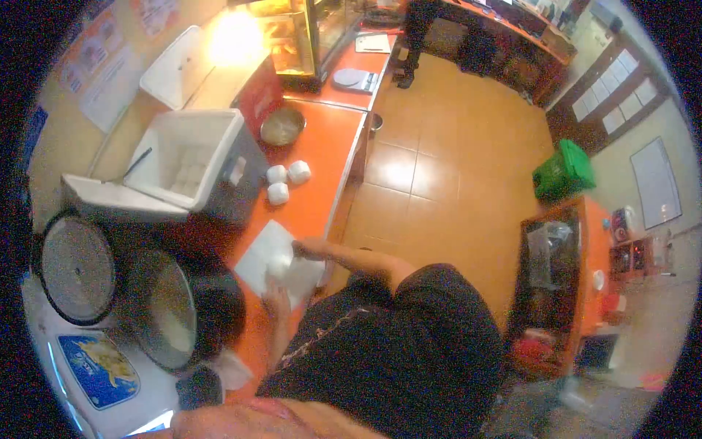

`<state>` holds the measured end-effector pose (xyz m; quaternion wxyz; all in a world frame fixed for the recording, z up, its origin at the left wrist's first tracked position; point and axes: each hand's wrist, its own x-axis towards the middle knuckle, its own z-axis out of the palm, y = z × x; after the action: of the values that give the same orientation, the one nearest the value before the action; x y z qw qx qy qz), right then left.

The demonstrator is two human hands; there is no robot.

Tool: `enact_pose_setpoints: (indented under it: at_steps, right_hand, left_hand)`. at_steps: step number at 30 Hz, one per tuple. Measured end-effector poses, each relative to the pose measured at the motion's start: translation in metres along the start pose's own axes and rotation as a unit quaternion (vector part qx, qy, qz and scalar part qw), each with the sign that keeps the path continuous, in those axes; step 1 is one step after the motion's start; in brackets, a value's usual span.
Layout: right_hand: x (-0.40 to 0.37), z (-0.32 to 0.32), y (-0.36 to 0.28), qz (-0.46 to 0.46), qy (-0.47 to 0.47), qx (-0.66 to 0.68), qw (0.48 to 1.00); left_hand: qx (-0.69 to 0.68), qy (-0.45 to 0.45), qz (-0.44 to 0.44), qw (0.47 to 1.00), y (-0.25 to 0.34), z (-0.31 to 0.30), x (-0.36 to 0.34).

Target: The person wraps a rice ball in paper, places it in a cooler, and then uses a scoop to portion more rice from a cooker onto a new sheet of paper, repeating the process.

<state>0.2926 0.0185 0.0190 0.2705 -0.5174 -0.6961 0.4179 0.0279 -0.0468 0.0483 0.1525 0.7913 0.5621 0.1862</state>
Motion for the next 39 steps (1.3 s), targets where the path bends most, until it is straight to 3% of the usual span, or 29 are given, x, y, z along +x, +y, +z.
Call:
enact_pose_setpoints:
  at_steps: [1,5,7,8,10,12,13,14,16,17,20,21,22,23,24,25,26,29,32,35,37,39]
  right_hand:
    - [0.003,0.002,0.007,0.012,-0.009,0.033,0.999]
    - [-0.008,-0.014,0.005,0.023,-0.048,0.033,0.998]
    - [-0.003,-0.022,0.013,-0.101,-0.100,-0.018,0.990]
    - [0.000,-0.025,0.019,-0.163,-0.124,-0.047,0.978]
    - [-0.005,-0.041,0.006,-0.061,-0.164,0.013,0.985]
    - [0.001,-0.034,0.022,-0.107,-0.152,0.040,0.982]
    - [0.013,-0.019,0.045,-0.201,-0.116,0.036,0.972]
    - [0.011,-0.015,0.043,-0.293,-0.082,0.036,0.952]
    - [-0.002,-0.009,0.046,-0.267,-0.111,0.028,0.957]
    - [-0.009,-0.023,0.038,-0.254,-0.126,0.019,0.959]
    - [-0.014,-0.043,0.020,-0.193,-0.211,-0.026,0.958]
    - [-0.003,-0.031,0.046,-0.252,-0.200,-0.050,0.946]
    - [0.009,-0.008,0.071,-0.315,-0.188,-0.062,0.928]
    - [0.005,0.003,0.071,-0.136,-0.215,-0.077,0.964]
    - [-0.006,-0.027,0.035,-0.100,-0.224,-0.031,0.969]
    - [-0.006,-0.024,0.035,-0.091,-0.184,-0.034,0.978]
    - [-0.006,-0.020,0.038,-0.081,-0.143,-0.036,0.986]
    - [0.001,-0.018,0.042,0.012,-0.090,0.152,0.984]
    - [0.009,-0.025,0.032,0.076,-0.081,0.053,0.992]
    - [0.020,-0.018,0.045,0.139,-0.095,0.112,0.979]
    - [0.018,-0.017,0.044,0.106,-0.017,0.108,0.988]
    - [0.006,-0.017,0.036,0.017,0.053,0.047,0.997]
  left_hand:
    - [-0.015,0.023,0.035,0.999,-0.005,0.003,0.000]
    - [-0.006,-0.028,-0.056,0.998,-0.004,0.009,-0.002]
    - [0.016,-0.080,-0.099,0.992,-0.002,0.013,0.003]
    - [0.023,-0.097,-0.088,0.991,0.000,0.010,0.007]
    - [0.035,-0.130,-0.073,0.988,0.018,-0.008,0.015]
    - [0.072,-0.141,0.000,0.987,0.001,0.000,0.016]
    - [0.088,-0.146,0.030,0.985,-0.010,0.005,0.010]
    - [0.060,-0.144,-0.004,0.988,0.001,-0.002,0.006]
    - [0.002,-0.134,-0.077,0.988,0.021,-0.010,0.003]
    - [-0.064,-0.088,-0.074,0.991,0.050,-0.025,0.001]
    - [0.021,-0.095,-0.094,0.991,0.028,-0.002,-0.015]
    - [0.060,-0.075,-0.043,0.994,0.023,0.005,-0.019]
    - [0.046,-0.072,-0.090,0.992,0.014,0.016,-0.025]
    - [0.032,-0.066,-0.136,0.988,0.006,0.027,-0.032]
    - [-0.003,-0.014,-0.147,0.989,0.017,0.023,-0.024]
    - [-0.086,0.025,-0.167,0.982,0.015,0.028,-0.023]
    - [-0.054,0.016,-0.196,0.979,0.041,0.007,-0.007]
    - [-0.079,0.080,-0.201,0.973,0.027,0.020,0.008]
    - [-0.016,0.074,-0.259,0.963,0.020,0.021,0.018]
    - [-0.052,0.053,-0.299,0.951,0.019,0.018,0.025]
    - [-0.074,0.023,-0.353,0.932,0.016,0.019,0.024]
    - [-0.089,0.049,-0.349,0.932,0.018,0.024,0.020]
